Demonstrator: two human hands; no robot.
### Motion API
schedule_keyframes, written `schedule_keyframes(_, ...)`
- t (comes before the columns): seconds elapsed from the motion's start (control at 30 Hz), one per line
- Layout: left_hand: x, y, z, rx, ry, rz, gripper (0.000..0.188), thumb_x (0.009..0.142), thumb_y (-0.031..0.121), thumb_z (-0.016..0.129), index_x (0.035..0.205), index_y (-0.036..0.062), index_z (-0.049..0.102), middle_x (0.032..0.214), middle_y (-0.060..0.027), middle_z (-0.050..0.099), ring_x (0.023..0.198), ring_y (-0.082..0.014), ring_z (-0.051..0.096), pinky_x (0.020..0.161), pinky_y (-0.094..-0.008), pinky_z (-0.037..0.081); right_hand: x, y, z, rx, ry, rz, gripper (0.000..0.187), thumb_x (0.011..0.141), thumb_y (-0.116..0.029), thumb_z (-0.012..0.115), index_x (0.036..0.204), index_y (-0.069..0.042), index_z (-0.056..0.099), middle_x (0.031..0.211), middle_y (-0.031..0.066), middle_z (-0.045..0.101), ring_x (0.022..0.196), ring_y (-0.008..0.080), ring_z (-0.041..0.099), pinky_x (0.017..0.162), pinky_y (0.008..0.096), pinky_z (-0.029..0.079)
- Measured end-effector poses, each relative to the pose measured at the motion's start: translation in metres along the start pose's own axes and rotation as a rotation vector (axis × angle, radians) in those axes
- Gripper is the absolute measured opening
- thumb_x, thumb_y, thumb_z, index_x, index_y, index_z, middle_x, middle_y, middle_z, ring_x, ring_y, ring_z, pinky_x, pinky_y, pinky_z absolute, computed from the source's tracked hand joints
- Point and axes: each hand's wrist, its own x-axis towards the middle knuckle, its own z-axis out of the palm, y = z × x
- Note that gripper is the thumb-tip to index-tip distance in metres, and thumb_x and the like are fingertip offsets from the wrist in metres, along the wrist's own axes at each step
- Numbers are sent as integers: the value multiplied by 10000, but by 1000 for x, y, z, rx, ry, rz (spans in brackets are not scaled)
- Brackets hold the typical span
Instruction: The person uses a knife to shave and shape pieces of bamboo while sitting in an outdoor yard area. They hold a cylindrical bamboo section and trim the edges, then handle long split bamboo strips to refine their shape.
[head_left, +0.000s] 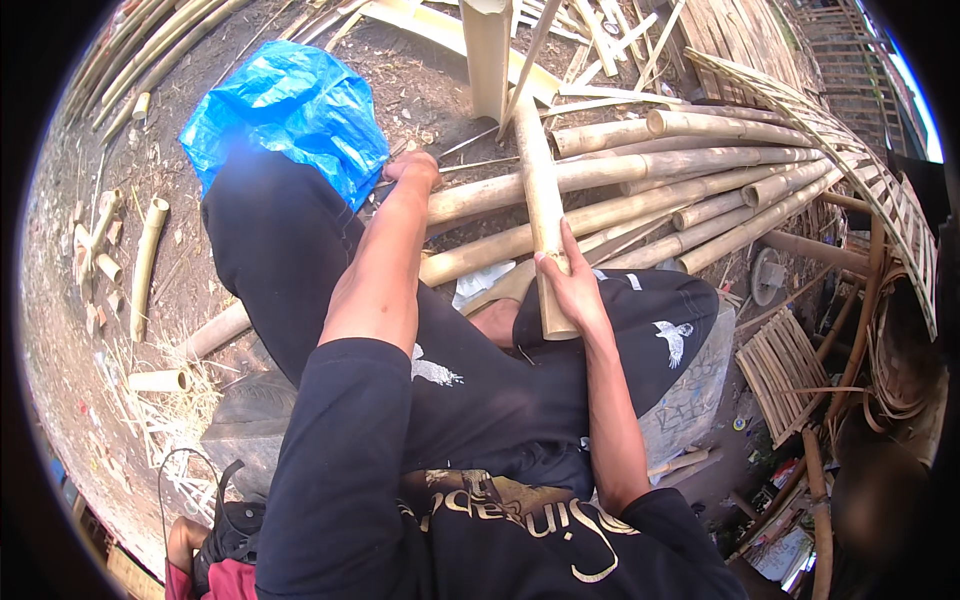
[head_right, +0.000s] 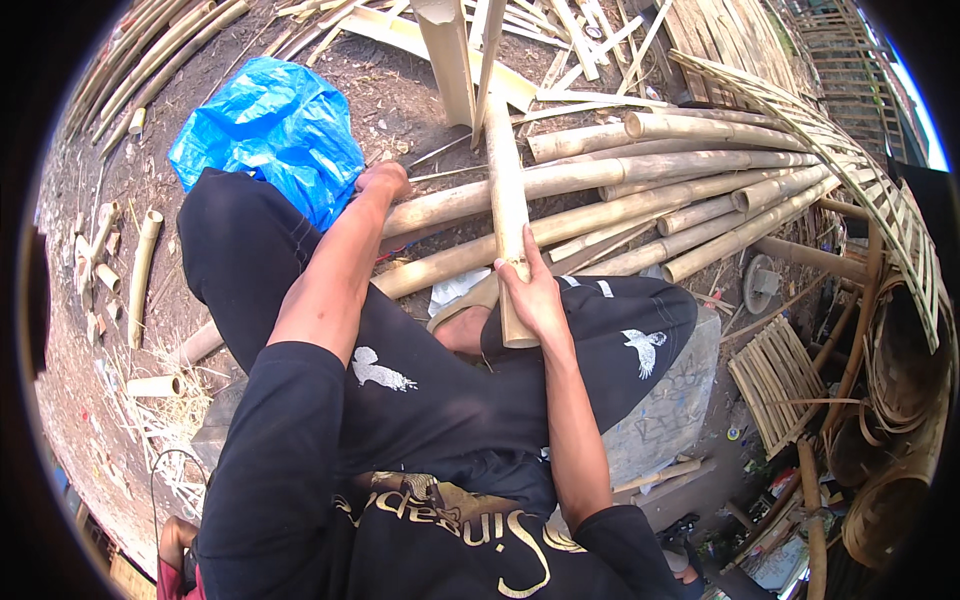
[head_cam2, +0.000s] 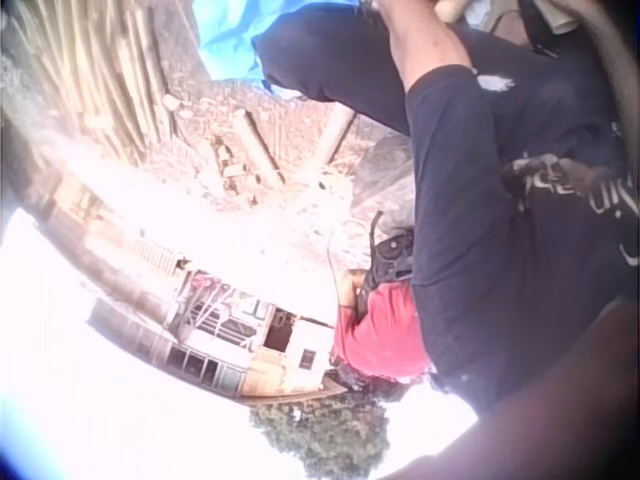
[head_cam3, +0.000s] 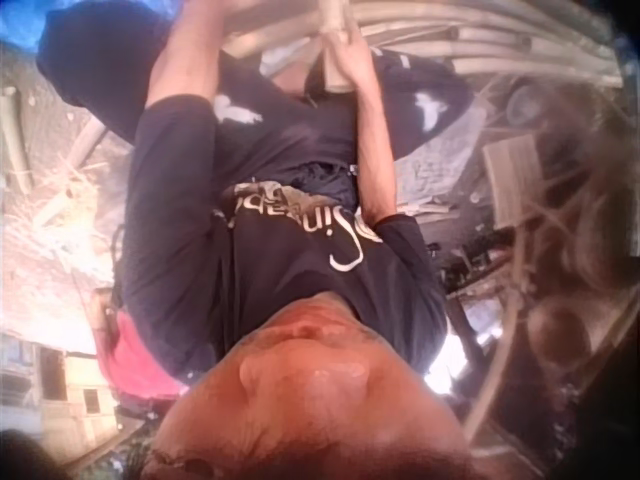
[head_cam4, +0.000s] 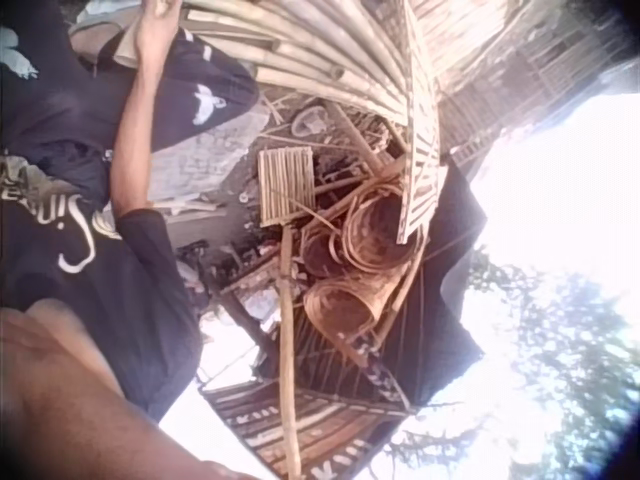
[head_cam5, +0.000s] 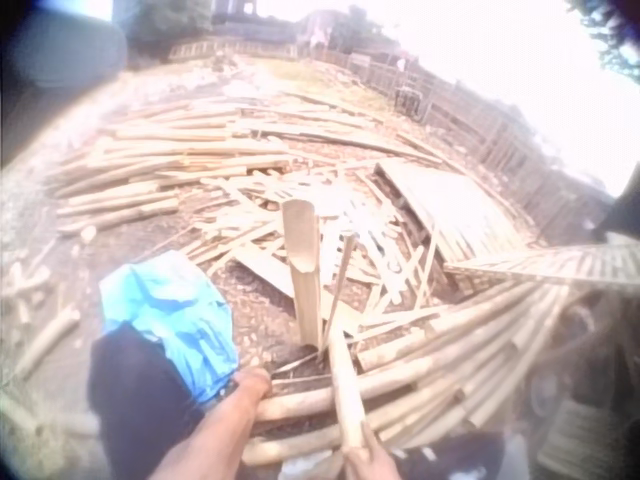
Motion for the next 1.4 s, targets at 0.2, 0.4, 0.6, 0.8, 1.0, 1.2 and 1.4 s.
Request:
schedule_keyframes(0.2, -13, 3, -15, -6, -55, 59, 485, 925, 302, 654, 1383, 141, 640, 1537, -44, 530, 1395, -303, 525, 1015, -545, 503, -5, -2, 4, -76, 4, 19, 858, 928, -389, 708, 1637, -228, 252, 1373, 255, 624, 1279, 339, 613, 1091, 373, 449)
schedule_keyframes(0.4, -7, 0, -23, -65, -84, 137, 450, 843, 226, 613, 1254, 66, 703, 1351, -114, 665, 1247, -303, 640, 960, -482, 516, -2, 7, 5, -40, 3, 1, 871, 918, -417, 714, 1637, -244, 252, 1400, 259, 603, 1305, 353, 593, 1103, 382, 440)
schedule_keyframes(0.6, 5, -10, -32, -21, -175, 113, 508, 883, 239, 611, 1378, 129, 648, 1508, -64, 562, 1403, -283, 520, 1074, -487, 472, 1, 7, 14, -42, 7, 10, 874, 924, -427, 699, 1641, -250, 231, 1396, 255, 607, 1300, 348, 598, 1100, 377, 442)
schedule_keyframes(0.8, -7, -12, -27, -106, -19, 85, 521, 887, 305, 646, 1385, 152, 646, 1508, -76, 559, 1408, -286, 514, 1097, -467, 462, 5, 12, 16, 2, 1, 11, 873, 927, -413, 700, 1643, -253, 227, 1405, 244, 605, 1297, 331, 601, 1097, 373, 444)
schedule_keyframes(1.0, -15, 3, -29, -73, -82, 127, 520, 869, 276, 635, 1376, 161, 654, 1496, -89, 569, 1407, -289, 514, 1105, -450, 457, 3, 20, 14, -23, 60, -41, 867, 928, -416, 703, 1640, -251, 238, 1413, 243, 599, 1309, 330, 591, 1101, 371, 439)
schedule_keyframes(1.2, 49, -18, -15, 10, -238, 139, 530, 781, 175, 605, 1299, 103, 695, 1456, -131, 597, 1391, -304, 531, 1090, -458, 454, 7, 16, 19, 0, 0, -13, 867, 930, -430, 696, 1641, -255, 232, 1411, 260, 593, 1319, 353, 581, 1107, 377, 435)
schedule_keyframes(1.4, 60, 1, -9, 13, -297, 198, 397, 769, 154, 596, 1128, 58, 733, 1139, -180, 688, 1065, -291, 661, 857, -438, 508, 8, 20, 16, 62, 25, -42, 863, 940, -384, 699, 1643, -218, 227, 1442, 254, 571, 1336, 332, 567, 1114, 367, 425)
